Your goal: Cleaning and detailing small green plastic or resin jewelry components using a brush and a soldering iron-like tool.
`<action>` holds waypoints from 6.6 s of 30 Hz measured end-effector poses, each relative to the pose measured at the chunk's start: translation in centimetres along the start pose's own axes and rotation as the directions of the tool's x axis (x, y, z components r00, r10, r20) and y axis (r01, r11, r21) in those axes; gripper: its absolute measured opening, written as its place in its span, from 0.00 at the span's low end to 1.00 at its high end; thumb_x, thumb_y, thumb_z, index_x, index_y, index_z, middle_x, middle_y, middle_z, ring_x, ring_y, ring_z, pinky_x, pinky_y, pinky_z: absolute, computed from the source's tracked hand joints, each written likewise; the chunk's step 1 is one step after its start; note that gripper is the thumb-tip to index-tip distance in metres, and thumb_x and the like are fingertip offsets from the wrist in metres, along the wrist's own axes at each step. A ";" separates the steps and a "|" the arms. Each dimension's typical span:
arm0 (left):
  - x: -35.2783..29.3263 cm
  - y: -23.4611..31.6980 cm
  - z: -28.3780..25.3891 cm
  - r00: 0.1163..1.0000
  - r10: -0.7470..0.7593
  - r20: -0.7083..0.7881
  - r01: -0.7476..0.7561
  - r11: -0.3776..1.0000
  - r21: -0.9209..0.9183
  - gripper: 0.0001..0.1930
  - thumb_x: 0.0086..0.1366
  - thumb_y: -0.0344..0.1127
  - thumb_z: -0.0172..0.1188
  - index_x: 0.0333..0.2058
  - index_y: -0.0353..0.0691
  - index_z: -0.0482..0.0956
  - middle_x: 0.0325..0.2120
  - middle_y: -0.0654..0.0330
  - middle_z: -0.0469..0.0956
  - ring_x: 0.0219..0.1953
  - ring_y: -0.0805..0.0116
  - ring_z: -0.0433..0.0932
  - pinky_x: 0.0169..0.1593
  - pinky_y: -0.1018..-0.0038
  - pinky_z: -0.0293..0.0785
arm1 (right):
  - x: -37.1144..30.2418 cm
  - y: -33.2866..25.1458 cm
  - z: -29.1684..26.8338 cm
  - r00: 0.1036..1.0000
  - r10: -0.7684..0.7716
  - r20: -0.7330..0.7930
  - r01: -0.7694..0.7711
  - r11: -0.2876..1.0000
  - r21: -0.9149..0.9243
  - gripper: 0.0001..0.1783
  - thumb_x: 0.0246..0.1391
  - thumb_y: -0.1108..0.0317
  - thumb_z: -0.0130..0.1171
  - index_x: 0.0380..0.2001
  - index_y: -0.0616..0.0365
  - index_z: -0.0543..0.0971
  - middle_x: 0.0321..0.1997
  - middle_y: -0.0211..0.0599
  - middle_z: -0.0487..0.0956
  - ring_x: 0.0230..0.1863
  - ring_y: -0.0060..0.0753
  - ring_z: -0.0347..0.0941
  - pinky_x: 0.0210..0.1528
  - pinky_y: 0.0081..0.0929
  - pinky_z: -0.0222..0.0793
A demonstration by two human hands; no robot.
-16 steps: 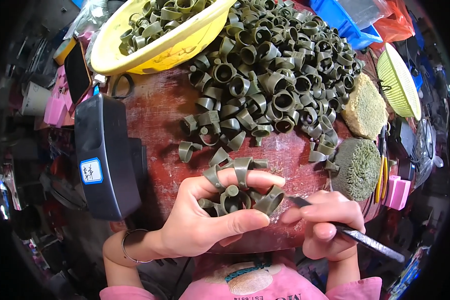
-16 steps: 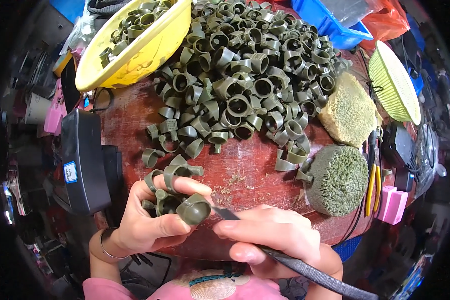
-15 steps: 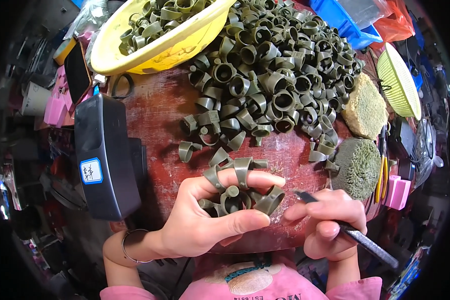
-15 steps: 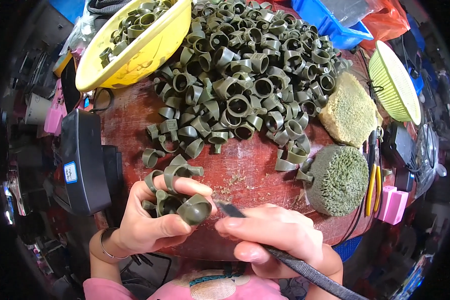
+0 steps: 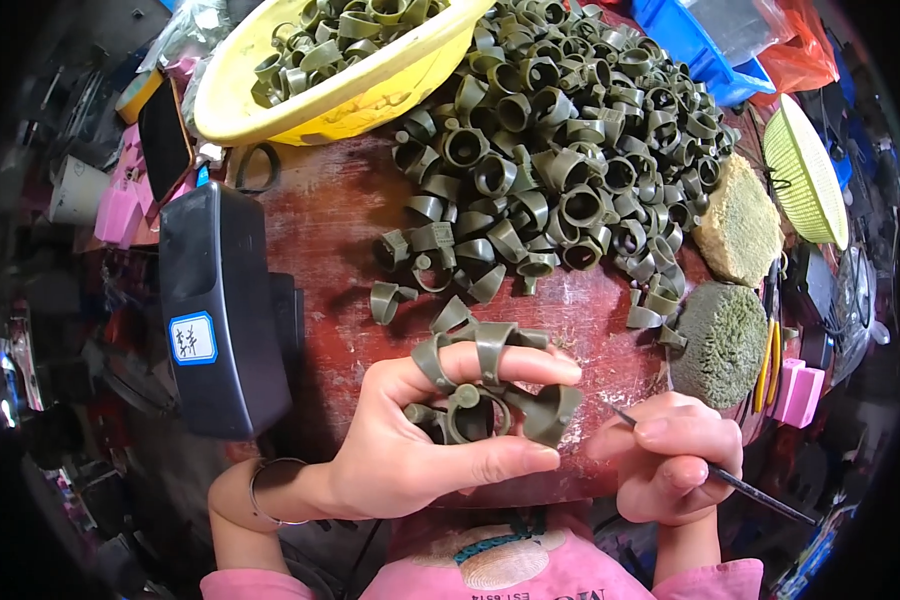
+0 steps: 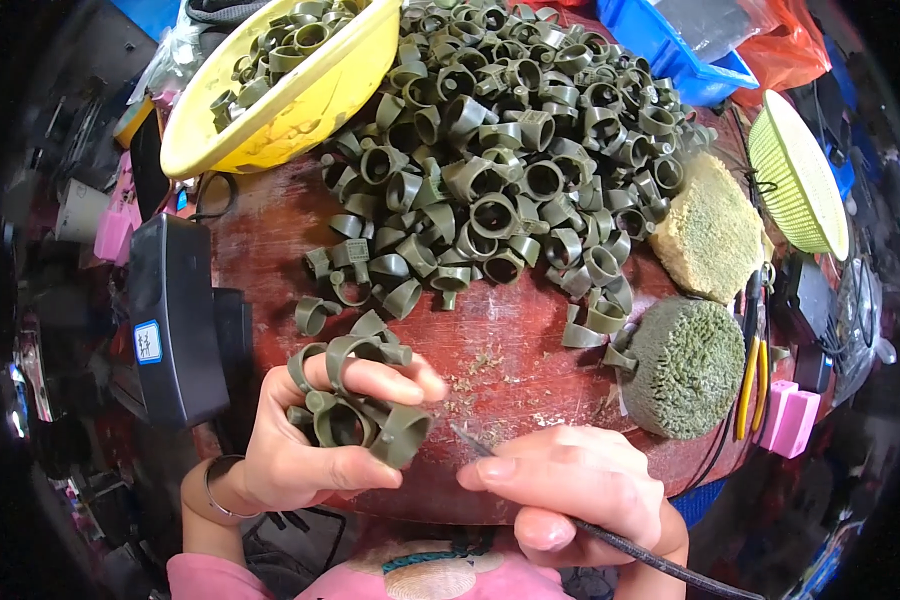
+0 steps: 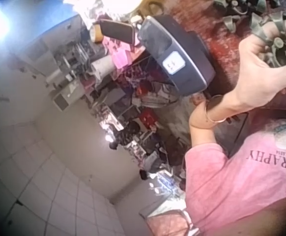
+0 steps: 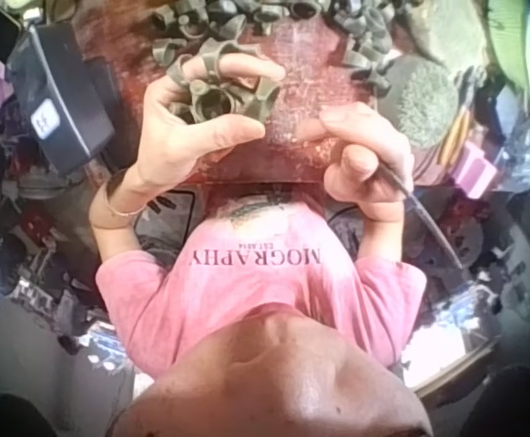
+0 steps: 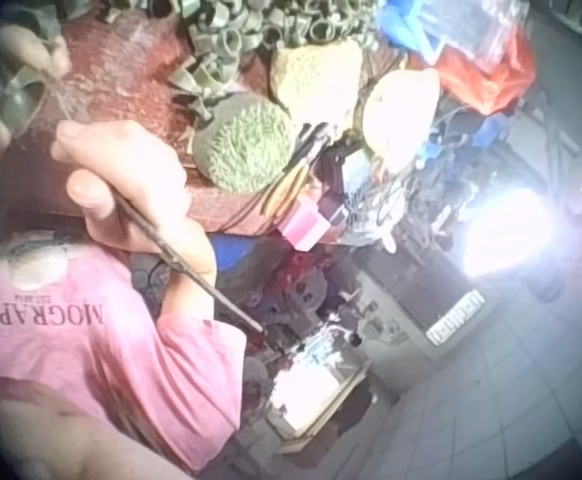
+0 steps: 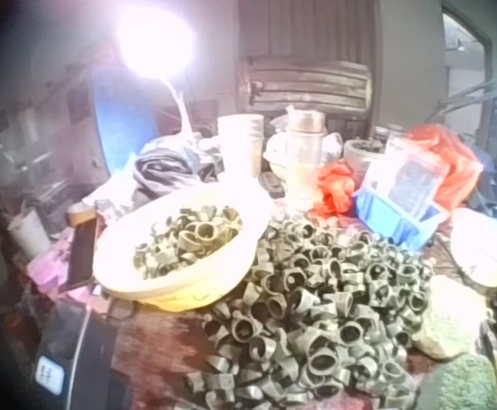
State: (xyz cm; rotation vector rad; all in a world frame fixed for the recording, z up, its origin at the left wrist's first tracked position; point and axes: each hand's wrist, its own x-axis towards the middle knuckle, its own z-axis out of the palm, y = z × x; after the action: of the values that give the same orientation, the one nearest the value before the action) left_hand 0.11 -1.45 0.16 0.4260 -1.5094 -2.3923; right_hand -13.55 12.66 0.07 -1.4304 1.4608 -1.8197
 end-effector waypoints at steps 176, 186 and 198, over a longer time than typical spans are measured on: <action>-0.2 0.4 0.6 0.909 -0.416 -0.033 0.411 0.907 -0.092 0.22 0.58 0.44 0.57 0.43 0.30 0.72 0.22 0.64 0.72 0.14 0.85 0.61 0.15 0.87 0.54 | 0.8 -0.1 0.6 0.998 -0.041 0.050 0.053 0.963 -0.264 0.10 0.40 0.75 0.61 0.30 0.66 0.75 0.22 0.41 0.75 0.19 0.33 0.71 0.22 0.24 0.69; -0.3 0.5 0.8 0.900 -0.430 -0.069 0.419 0.898 -0.135 0.21 0.60 0.43 0.55 0.43 0.30 0.72 0.24 0.64 0.73 0.14 0.87 0.57 0.15 0.87 0.49 | 1.4 -0.4 0.4 0.933 -0.194 0.302 0.317 0.842 -0.438 0.07 0.44 0.71 0.55 0.29 0.56 0.77 0.27 0.33 0.74 0.25 0.28 0.68 0.22 0.21 0.65; 0.0 0.4 0.8 0.941 -0.302 -0.154 0.301 0.953 -0.030 0.18 0.50 0.23 0.62 0.42 0.34 0.71 0.29 0.62 0.75 0.29 0.80 0.73 0.27 0.84 0.70 | 0.6 -1.1 -0.5 0.995 0.096 -0.029 -0.099 0.984 -0.147 0.11 0.44 0.68 0.61 0.28 0.66 0.77 0.19 0.39 0.77 0.18 0.31 0.74 0.20 0.23 0.69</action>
State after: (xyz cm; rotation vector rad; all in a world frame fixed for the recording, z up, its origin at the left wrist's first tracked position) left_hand -0.21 -0.91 0.84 0.8819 -1.4548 -2.5146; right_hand -13.95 12.84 1.31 -1.3847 1.6772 -1.7038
